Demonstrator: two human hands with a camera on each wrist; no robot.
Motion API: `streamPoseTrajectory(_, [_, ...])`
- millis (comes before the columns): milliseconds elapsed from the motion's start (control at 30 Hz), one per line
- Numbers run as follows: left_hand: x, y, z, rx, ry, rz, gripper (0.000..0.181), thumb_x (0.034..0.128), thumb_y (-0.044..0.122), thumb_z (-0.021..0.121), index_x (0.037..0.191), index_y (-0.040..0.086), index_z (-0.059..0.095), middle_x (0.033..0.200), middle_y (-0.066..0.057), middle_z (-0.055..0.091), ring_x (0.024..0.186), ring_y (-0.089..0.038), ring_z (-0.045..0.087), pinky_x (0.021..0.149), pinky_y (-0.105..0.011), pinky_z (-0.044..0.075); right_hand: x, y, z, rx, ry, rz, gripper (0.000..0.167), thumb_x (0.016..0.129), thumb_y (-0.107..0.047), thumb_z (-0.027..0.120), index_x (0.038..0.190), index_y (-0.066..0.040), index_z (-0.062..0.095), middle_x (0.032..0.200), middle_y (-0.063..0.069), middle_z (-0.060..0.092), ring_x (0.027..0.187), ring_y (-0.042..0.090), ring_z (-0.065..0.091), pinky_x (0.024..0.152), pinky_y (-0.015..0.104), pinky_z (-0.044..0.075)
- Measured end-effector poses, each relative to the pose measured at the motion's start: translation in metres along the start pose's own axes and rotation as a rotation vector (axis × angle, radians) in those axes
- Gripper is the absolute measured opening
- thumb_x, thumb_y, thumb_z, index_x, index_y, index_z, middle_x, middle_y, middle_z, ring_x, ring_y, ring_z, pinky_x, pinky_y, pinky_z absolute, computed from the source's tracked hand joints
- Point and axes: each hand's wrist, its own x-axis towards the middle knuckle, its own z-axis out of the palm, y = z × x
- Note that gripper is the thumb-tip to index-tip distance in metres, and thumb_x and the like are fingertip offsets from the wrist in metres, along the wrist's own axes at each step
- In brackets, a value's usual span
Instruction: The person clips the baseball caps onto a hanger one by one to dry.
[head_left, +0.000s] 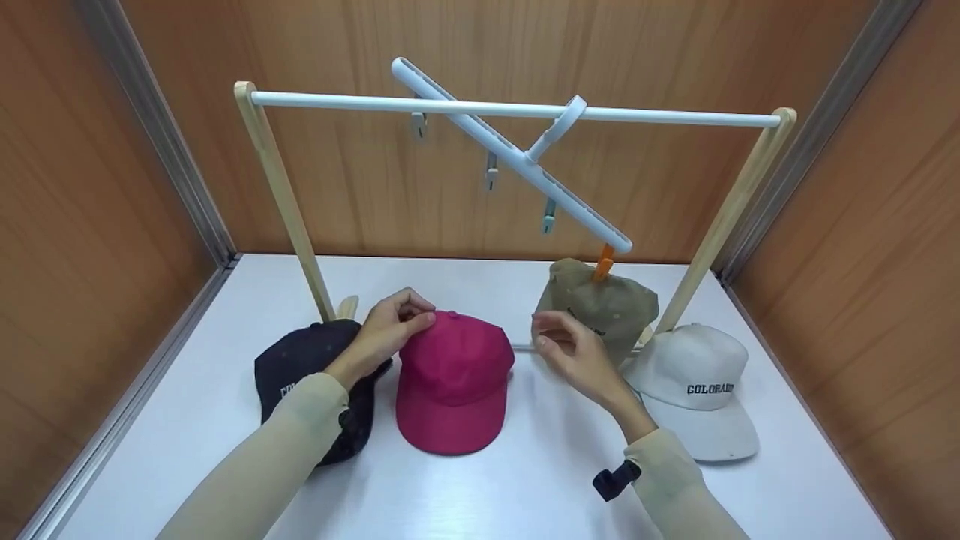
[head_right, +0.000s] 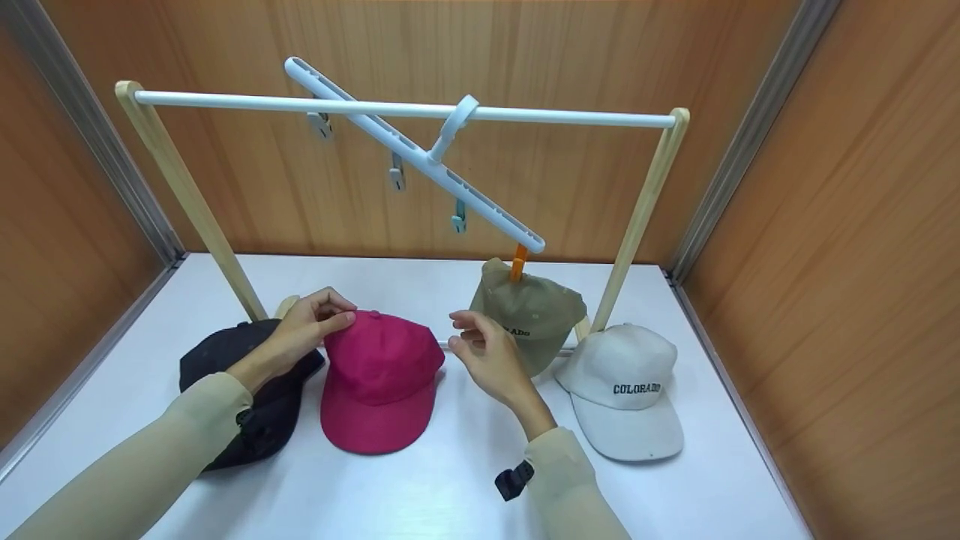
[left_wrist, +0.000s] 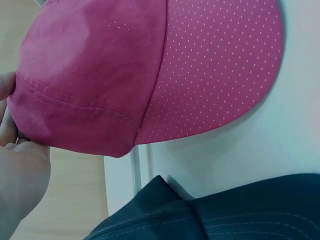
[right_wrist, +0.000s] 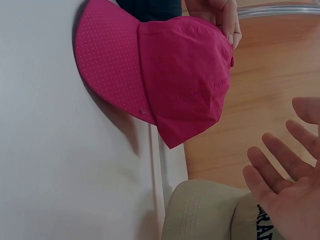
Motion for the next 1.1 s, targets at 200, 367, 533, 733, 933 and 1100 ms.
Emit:
streamPoseTrajectory(200, [-0.004,0.008,0.001,0.001,-0.02,0.026,0.014,0.1018,0.014,0.071,0.115,0.008,0.07,0.101,-0.005,0.075,0.092,-0.02,0.058,0.078,-0.03,0.049,0.004,-0.004,0.002,-0.015,0.006,-0.037,0.037,0.104,-0.015,0.07,0.139,-0.004,0.064,0.132,0.011,0.07,0.122,0.03,0.066,0.105,0.032,0.055])
streamPoseTrajectory(367, [-0.006,0.012,0.002,-0.013,-0.025,0.052,0.014,0.1018,0.014,0.072,0.114,0.009,0.07,0.102,-0.005,0.074,0.092,-0.021,0.057,0.077,-0.03,0.049,0.009,-0.008,0.002,-0.041,0.0,-0.073,0.038,0.104,-0.017,0.071,0.138,-0.002,0.064,0.13,0.012,0.07,0.121,0.031,0.066,0.107,0.046,0.054])
streamPoseTrajectory(533, [-0.008,0.015,0.005,-0.012,-0.016,0.065,0.013,0.101,0.013,0.073,0.114,0.009,0.071,0.102,-0.005,0.074,0.093,-0.021,0.058,0.078,-0.029,0.049,0.014,-0.014,0.004,-0.068,-0.018,-0.072,0.04,0.104,-0.017,0.07,0.141,-0.002,0.062,0.134,0.016,0.068,0.123,0.034,0.066,0.109,0.05,0.053])
streamPoseTrajectory(733, [-0.009,0.025,0.012,-0.021,-0.038,0.102,0.013,0.1005,0.013,0.073,0.113,0.008,0.071,0.102,-0.005,0.074,0.094,-0.02,0.058,0.081,-0.029,0.049,0.018,-0.02,0.008,-0.086,-0.06,-0.041,0.041,0.105,-0.017,0.068,0.144,-0.008,0.061,0.139,0.011,0.067,0.128,0.03,0.064,0.112,0.05,0.05])
streamPoseTrajectory(933, [-0.012,0.037,0.015,-0.016,-0.08,0.134,0.013,0.1011,0.012,0.073,0.114,0.01,0.071,0.104,-0.005,0.074,0.095,-0.021,0.058,0.082,-0.03,0.049,0.021,-0.023,0.01,-0.08,-0.061,-0.038,0.041,0.105,-0.016,0.068,0.144,-0.006,0.061,0.139,0.01,0.066,0.129,0.033,0.063,0.113,0.053,0.049])
streamPoseTrajectory(1100, [-0.013,0.044,0.016,0.012,-0.126,0.183,0.014,0.1013,0.015,0.074,0.114,0.01,0.071,0.103,-0.005,0.074,0.092,-0.021,0.058,0.078,-0.028,0.05,0.023,-0.022,0.013,-0.061,-0.061,-0.056,0.041,0.106,-0.017,0.067,0.145,-0.007,0.061,0.142,0.011,0.065,0.132,0.034,0.062,0.114,0.056,0.047])
